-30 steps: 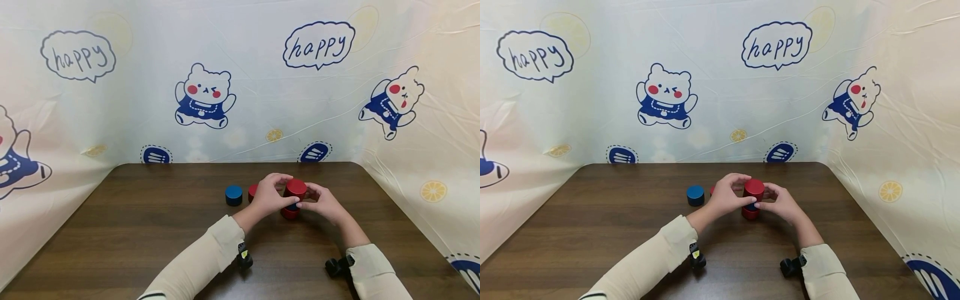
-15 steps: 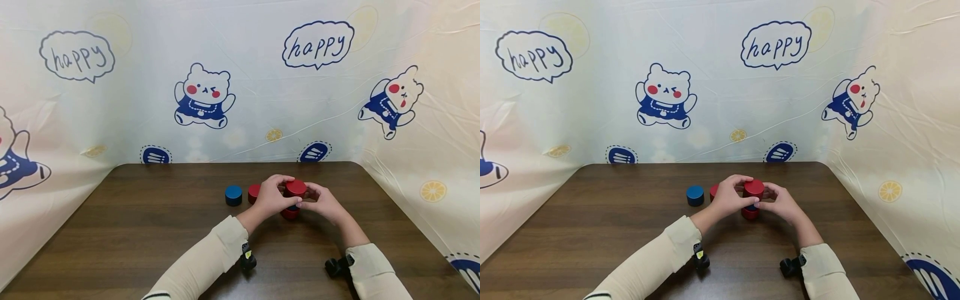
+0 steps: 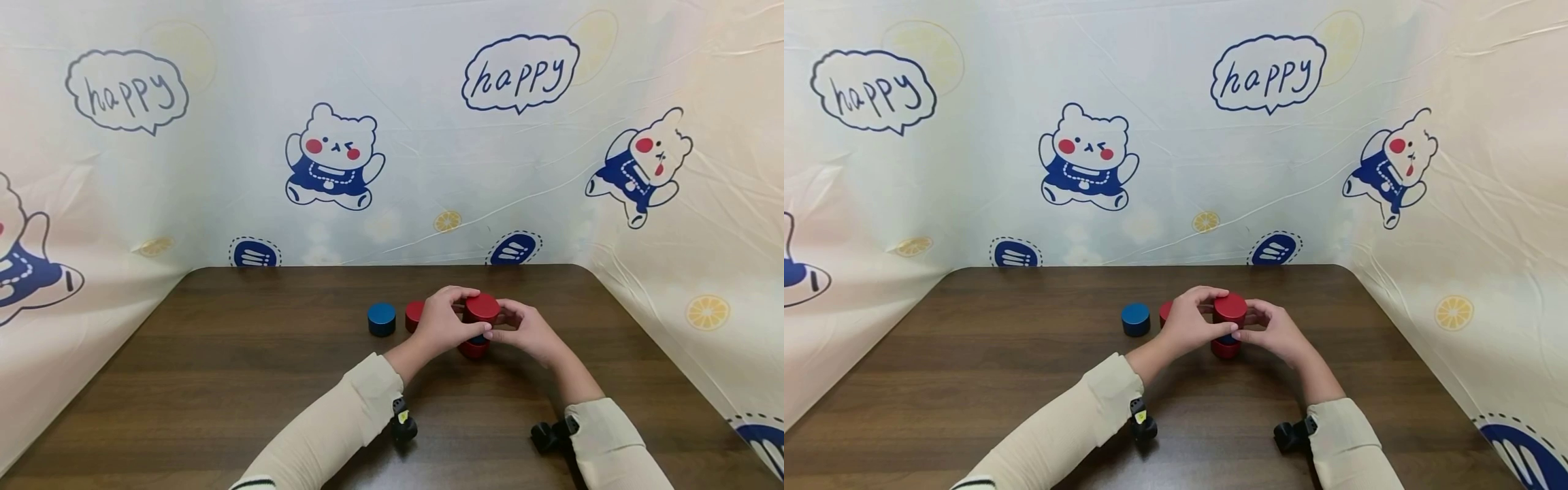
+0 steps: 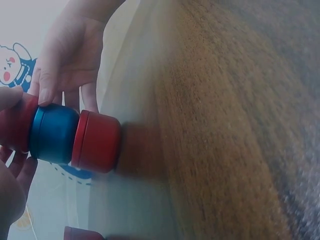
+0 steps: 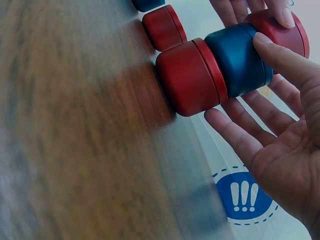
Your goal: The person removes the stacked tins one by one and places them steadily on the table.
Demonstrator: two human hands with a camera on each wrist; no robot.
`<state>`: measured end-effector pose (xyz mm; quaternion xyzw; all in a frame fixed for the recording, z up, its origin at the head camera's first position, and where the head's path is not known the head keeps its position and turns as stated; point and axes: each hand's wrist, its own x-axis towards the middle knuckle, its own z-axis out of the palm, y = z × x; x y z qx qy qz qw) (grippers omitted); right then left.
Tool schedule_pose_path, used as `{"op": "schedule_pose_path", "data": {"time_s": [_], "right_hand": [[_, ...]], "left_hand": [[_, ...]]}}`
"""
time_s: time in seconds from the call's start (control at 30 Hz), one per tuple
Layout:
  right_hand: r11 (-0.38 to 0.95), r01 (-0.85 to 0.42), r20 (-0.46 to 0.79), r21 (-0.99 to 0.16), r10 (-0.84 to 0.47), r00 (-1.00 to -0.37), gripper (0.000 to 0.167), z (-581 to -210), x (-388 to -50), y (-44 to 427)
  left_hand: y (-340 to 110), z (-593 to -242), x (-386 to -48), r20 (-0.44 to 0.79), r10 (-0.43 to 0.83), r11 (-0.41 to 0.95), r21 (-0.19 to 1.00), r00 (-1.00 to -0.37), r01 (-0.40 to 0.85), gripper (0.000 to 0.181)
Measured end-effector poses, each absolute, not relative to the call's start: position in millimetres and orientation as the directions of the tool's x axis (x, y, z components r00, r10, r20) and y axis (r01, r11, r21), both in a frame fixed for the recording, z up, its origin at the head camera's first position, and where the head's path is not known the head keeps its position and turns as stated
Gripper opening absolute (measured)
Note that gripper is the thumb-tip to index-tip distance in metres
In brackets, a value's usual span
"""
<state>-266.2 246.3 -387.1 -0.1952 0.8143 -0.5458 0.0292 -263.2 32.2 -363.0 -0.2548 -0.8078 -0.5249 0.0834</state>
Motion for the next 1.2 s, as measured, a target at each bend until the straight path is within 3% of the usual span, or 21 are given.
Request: {"op": "schedule_pose_path", "data": {"time_s": [1.2], "right_hand": [[0.367,-0.26,0.121,-0.893,-0.361,-0.925,0.06,-389,-266,247]], "left_hand": [[15,-360,-261,0.357,0.284,0.288,0.853,-0.89,0.434,0.054]]}}
